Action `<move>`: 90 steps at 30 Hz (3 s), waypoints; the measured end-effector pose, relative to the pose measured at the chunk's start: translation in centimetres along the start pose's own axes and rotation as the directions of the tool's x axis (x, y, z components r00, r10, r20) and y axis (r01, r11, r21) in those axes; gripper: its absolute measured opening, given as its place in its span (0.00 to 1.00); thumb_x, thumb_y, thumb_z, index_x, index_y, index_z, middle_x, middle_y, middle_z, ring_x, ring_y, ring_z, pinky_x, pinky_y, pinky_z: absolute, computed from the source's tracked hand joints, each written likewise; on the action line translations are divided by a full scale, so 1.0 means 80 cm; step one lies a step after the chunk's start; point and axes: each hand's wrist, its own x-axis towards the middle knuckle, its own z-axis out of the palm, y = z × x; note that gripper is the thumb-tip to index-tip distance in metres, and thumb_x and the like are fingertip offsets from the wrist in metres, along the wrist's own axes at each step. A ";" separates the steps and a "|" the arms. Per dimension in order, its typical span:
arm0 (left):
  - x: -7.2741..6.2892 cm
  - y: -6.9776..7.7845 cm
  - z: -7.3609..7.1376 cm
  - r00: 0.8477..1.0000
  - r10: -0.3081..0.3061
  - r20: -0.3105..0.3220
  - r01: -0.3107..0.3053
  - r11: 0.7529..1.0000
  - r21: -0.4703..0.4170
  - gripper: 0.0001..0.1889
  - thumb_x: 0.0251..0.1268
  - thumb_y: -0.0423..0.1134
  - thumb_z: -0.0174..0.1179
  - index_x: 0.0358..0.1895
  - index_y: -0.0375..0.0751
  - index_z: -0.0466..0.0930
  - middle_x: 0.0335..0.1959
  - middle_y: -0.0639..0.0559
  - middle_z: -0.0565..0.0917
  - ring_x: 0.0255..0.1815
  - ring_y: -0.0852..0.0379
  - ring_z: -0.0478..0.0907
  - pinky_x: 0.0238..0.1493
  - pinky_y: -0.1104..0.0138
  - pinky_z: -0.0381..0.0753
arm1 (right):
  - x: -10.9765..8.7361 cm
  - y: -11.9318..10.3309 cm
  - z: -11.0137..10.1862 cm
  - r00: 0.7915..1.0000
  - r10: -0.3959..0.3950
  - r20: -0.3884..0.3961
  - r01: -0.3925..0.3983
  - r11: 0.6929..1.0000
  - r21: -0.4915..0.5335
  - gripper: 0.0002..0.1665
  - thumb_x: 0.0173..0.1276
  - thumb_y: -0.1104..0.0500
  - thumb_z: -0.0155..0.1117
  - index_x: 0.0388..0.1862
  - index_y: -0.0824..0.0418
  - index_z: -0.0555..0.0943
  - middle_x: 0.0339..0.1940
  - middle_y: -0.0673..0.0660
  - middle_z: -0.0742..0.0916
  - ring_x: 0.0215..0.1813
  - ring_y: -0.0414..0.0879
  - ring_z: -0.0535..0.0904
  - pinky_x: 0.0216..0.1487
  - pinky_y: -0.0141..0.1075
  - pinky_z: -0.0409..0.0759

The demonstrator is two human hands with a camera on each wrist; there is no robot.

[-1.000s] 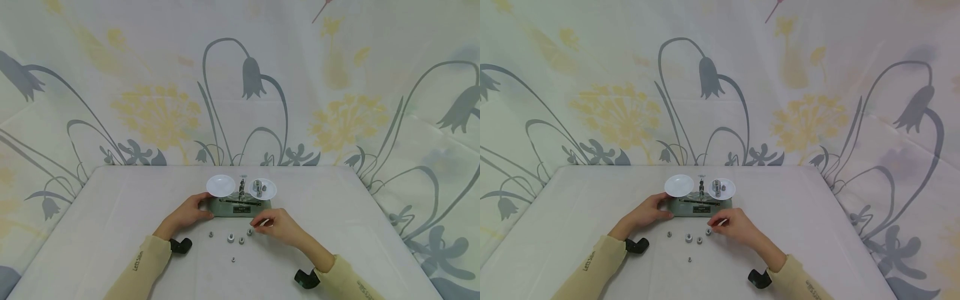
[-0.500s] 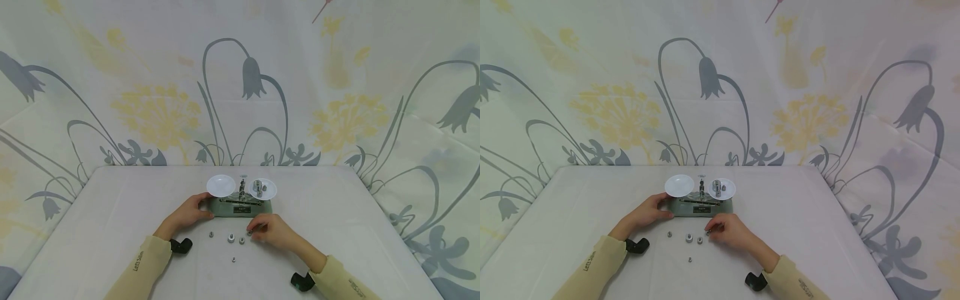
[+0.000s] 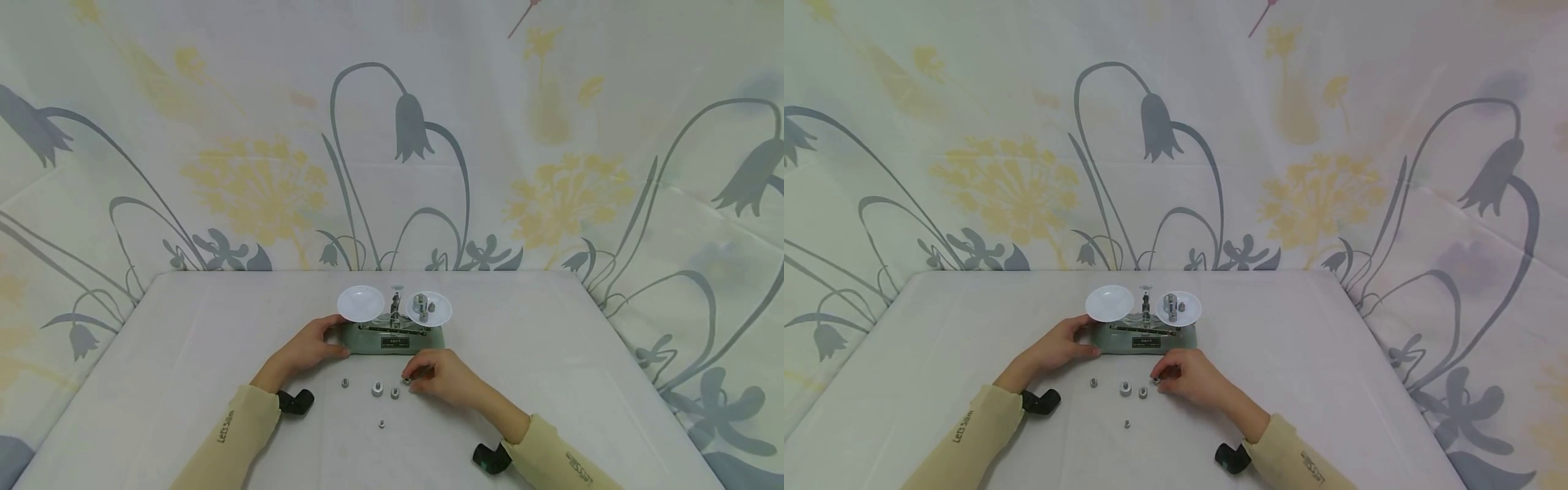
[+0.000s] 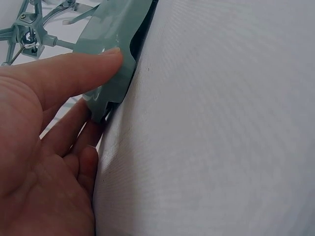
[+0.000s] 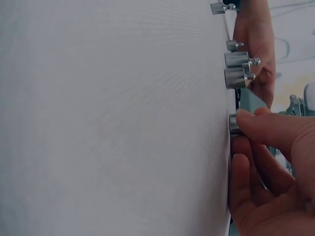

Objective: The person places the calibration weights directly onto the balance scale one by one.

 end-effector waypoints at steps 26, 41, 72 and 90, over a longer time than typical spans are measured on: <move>0.002 -0.002 0.000 1.000 -0.018 0.005 0.018 1.000 0.004 0.36 0.54 0.30 0.71 0.69 0.31 0.69 0.69 0.38 0.71 0.75 0.39 0.58 0.74 0.47 0.55 | 0.000 0.002 0.002 1.000 0.028 -0.011 -0.029 0.999 -0.024 0.09 0.58 0.65 0.76 0.36 0.55 0.88 0.36 0.44 0.86 0.38 0.38 0.79 0.40 0.32 0.80; 0.003 -0.007 -0.001 1.000 0.013 0.004 -0.013 1.000 -0.015 0.36 0.54 0.29 0.71 0.68 0.30 0.69 0.69 0.38 0.71 0.75 0.39 0.58 0.74 0.46 0.54 | -0.001 0.000 0.001 0.998 0.048 -0.027 -0.048 0.998 0.035 0.09 0.58 0.65 0.76 0.38 0.57 0.88 0.37 0.48 0.87 0.38 0.39 0.81 0.40 0.32 0.82; 0.002 -0.005 0.001 1.000 0.001 -0.003 -0.001 1.000 0.019 0.36 0.55 0.29 0.70 0.69 0.30 0.68 0.69 0.38 0.71 0.75 0.38 0.59 0.74 0.46 0.56 | -0.006 -0.007 -0.029 0.994 -0.022 -0.104 0.019 0.999 -0.027 0.08 0.58 0.69 0.73 0.38 0.63 0.87 0.36 0.50 0.88 0.39 0.40 0.84 0.41 0.33 0.85; 0.002 -0.006 0.000 1.000 0.006 -0.002 -0.006 1.000 0.007 0.35 0.55 0.30 0.71 0.68 0.31 0.69 0.69 0.39 0.72 0.75 0.39 0.58 0.74 0.46 0.55 | -0.017 -0.014 -0.055 0.989 0.005 -0.148 -0.003 1.000 0.014 0.09 0.60 0.69 0.72 0.40 0.63 0.86 0.38 0.53 0.88 0.42 0.46 0.85 0.44 0.36 0.85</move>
